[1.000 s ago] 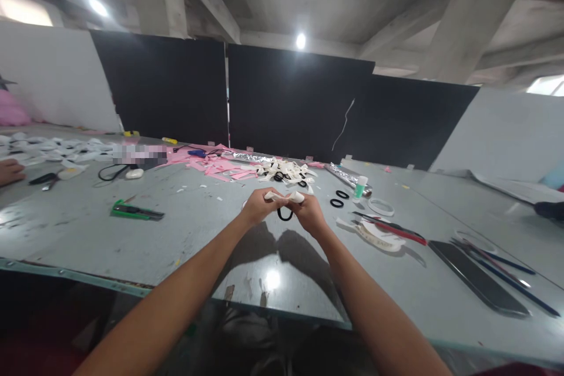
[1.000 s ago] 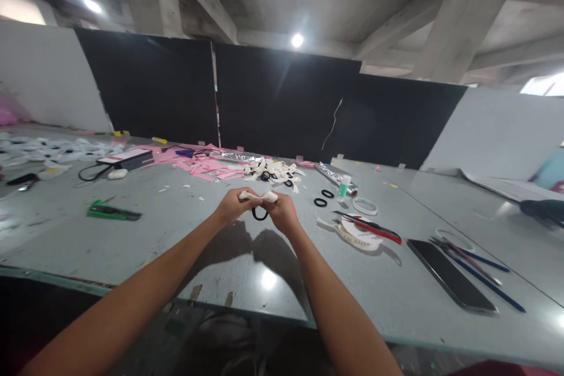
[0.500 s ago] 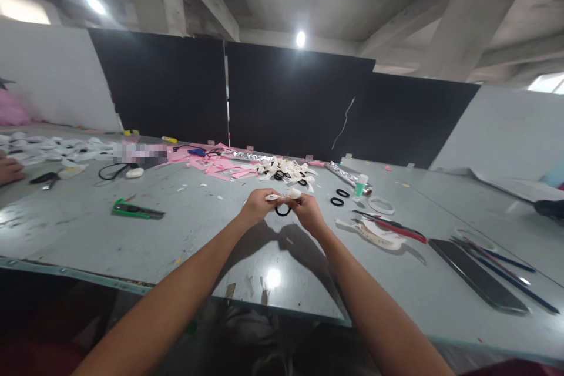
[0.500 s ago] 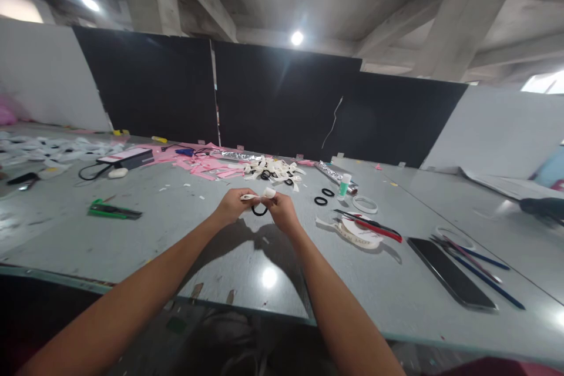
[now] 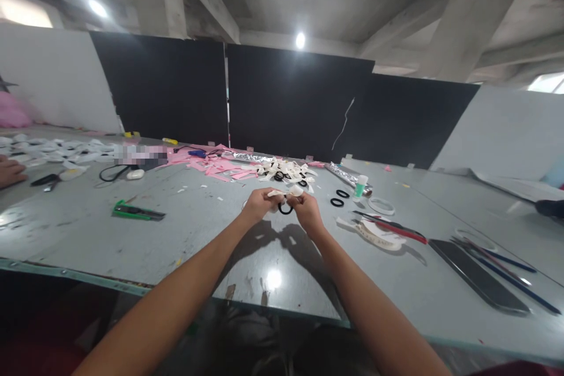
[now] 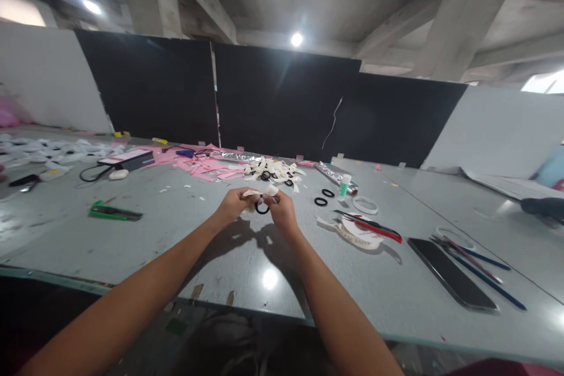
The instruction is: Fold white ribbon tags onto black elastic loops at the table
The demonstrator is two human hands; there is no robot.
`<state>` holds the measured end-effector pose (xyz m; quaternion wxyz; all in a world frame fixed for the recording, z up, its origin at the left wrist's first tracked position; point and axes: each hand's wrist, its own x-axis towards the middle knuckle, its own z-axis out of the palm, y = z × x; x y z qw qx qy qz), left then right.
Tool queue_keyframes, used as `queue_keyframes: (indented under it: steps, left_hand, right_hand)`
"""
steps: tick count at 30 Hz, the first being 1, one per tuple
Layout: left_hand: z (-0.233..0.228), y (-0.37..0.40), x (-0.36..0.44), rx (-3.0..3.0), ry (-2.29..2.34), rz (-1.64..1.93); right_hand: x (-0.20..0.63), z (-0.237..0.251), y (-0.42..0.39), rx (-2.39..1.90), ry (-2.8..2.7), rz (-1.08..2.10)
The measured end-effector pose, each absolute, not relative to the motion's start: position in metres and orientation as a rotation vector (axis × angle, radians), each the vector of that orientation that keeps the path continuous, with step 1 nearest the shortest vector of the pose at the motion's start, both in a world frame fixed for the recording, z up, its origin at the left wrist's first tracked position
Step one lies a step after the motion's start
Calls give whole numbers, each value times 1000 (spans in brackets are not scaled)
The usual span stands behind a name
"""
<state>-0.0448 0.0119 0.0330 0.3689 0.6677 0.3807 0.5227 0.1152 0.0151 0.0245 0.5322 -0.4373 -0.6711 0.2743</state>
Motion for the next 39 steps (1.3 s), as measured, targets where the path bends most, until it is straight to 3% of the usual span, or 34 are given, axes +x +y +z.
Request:
queue_keyframes:
  steps: [7, 16, 21, 24, 32, 39]
  left_hand:
    - [31, 16, -45, 1405, 1028, 1481]
    - [35, 8, -39, 1743, 935, 1391]
    - [34, 12, -45, 1686, 1185, 1648]
    - [37, 13, -47, 1570, 1091, 1508]
    - [36, 9, -46, 1385, 770, 1218]
    - [33, 10, -43, 1428, 1007, 1272]
  right_hand:
    - [120, 33, 2, -1027, -1511, 286]
    - [110, 24, 9, -1009, -1621, 548]
    - [118, 25, 14, -941, -1418, 914]
    - [116, 27, 10, -855, -1378, 1104]
    - [117, 27, 11, -863, -1327, 1118]
    - [115, 21, 14, -912, -1359, 1100]
